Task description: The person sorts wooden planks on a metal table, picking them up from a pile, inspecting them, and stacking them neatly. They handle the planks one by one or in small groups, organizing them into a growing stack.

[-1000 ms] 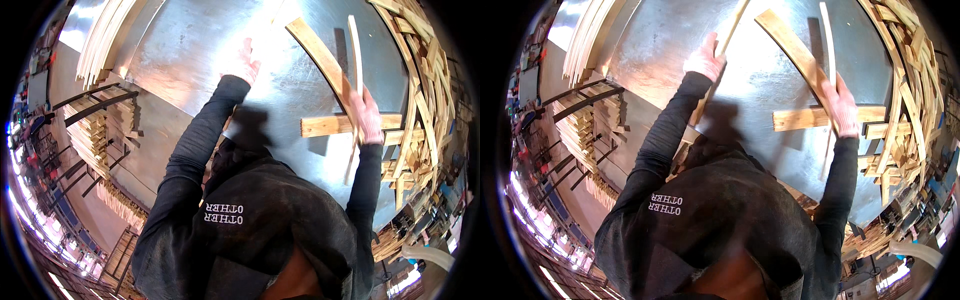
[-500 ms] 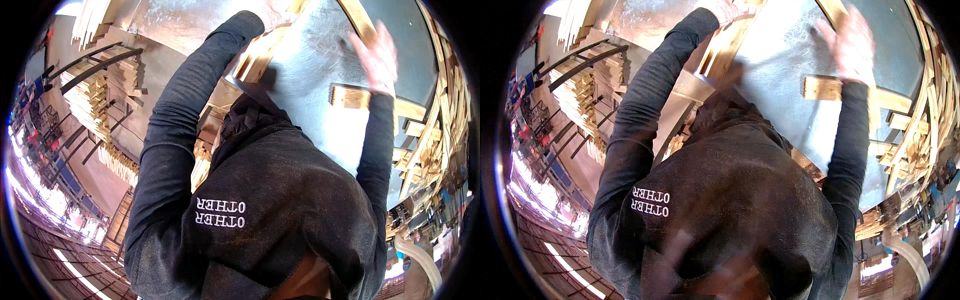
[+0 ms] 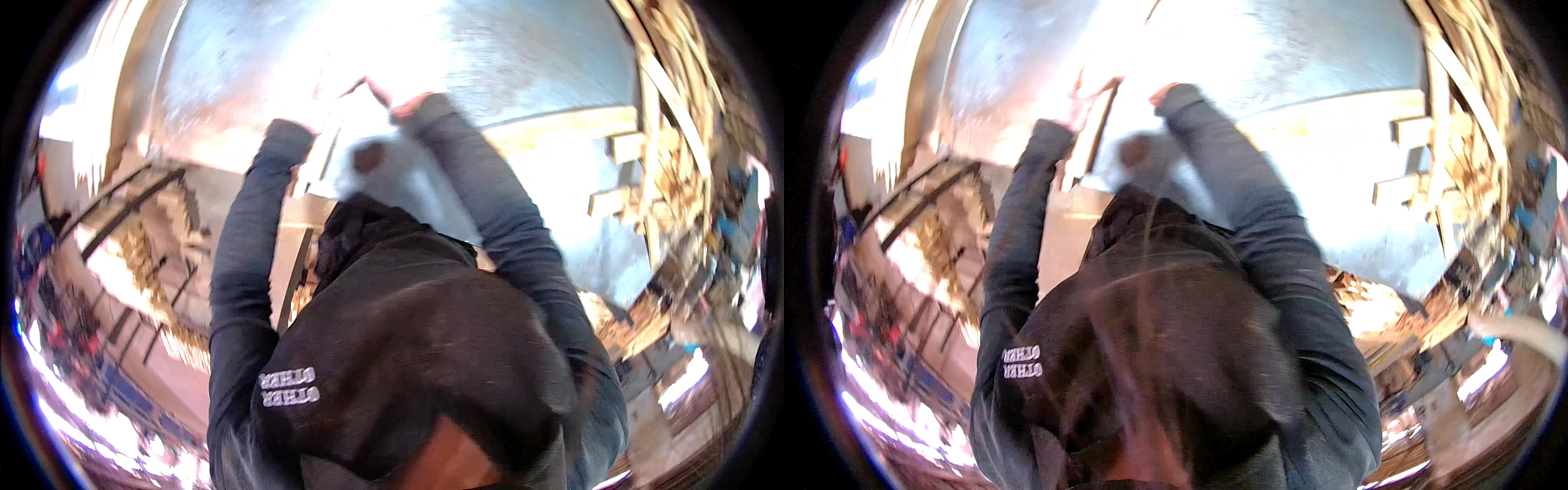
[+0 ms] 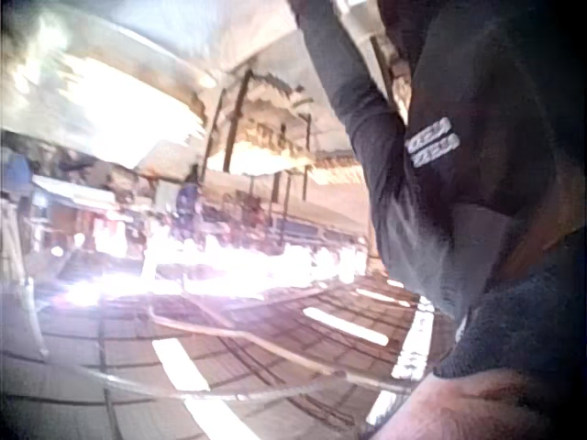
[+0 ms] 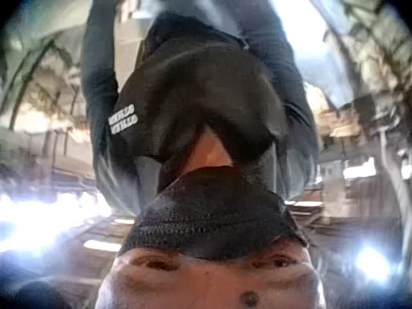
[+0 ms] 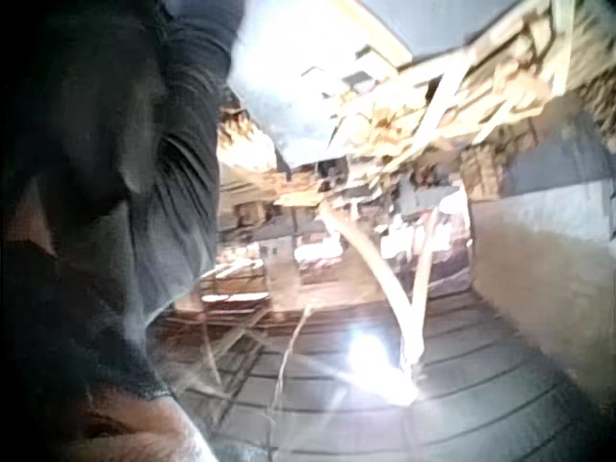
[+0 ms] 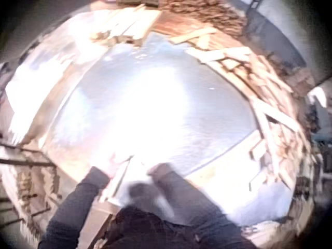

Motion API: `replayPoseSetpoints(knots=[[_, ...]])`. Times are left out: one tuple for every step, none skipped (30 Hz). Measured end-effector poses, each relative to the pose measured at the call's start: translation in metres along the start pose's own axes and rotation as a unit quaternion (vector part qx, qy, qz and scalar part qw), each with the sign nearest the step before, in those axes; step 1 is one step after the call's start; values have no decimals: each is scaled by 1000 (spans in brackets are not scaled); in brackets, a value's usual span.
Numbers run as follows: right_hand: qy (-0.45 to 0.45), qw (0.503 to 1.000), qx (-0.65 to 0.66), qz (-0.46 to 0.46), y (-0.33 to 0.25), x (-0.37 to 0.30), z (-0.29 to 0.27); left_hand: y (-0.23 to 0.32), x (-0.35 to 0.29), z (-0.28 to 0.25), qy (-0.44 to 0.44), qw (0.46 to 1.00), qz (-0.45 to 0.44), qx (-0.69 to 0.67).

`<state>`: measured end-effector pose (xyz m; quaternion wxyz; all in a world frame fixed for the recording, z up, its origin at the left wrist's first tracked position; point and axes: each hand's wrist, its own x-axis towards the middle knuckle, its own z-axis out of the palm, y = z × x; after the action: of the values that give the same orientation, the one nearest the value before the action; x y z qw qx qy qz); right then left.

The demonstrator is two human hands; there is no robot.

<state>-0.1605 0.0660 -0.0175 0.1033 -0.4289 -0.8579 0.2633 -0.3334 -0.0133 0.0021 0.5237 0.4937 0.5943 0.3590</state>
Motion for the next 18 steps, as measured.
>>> replayPoseSetpoints(knots=[[19, 1000, 8, 16, -18, 6, 12, 2, -5, -6, 18, 999, 18, 26], [38, 998, 18, 44, -26, 8, 16, 1, -7, -10, 34, 998, 37, 49], [34, 996, 43, 75, -31, 6, 4, -4, -8, -12, 40, 995, 55, 74], [33, 991, 67, 108, -36, 3, -7, -14, -7, -17, 63, 998, -4, 30], [15, 987, 83, 137, -30, 4, -7, -22, -5, -24, 86, 994, -64, -12], [-2, 981, 130, 142, -22, -1, -5, -29, -6, -35, 87, 993, -62, 55], [-16, 972, 175, 156, -11, -7, -5, -32, -5, -46, 83, 988, -55, 122], [-28, 959, 247, 133, -4, -14, -5, -28, -13, -57, 101, 984, -59, 136], [33, 976, 210, 56, 9, -17, 8, -26, -21, -70, 119, 980, -58, 147], [96, 982, 162, -18, 21, -18, 25, -31, -29, -88, 133, 981, -83, 118], [217, 967, 2, -137, 31, -17, 48, -23, -40, -98, 170, 929, -46, 325], [133, 983, 125, -10, 19, -21, 22, 4, -44, -94, 172, 907, -100, 371], [51, 961, 247, 116, 1, -26, -8, 11, -54, -76, 271, 815, 71, 507], [49, 952, 263, 149, -10, -28, -17, 26, -57, -56, 203, 943, 70, 255], [42, 941, 283, 182, -18, -28, -22, 34, -61, -21, 122, 946, 41, 297], [-88, 944, 229, 220, -26, -29, -38, 39, -68, 12, 45, 940, 12, 338], [-165, 966, 153, 125, -24, -37, -65, 34, -72, 46, 40, 919, -101, 380], [-184, 975, 112, 49, -11, -54, -100, 13, -69, 54, 94, 916, -55, 386]])
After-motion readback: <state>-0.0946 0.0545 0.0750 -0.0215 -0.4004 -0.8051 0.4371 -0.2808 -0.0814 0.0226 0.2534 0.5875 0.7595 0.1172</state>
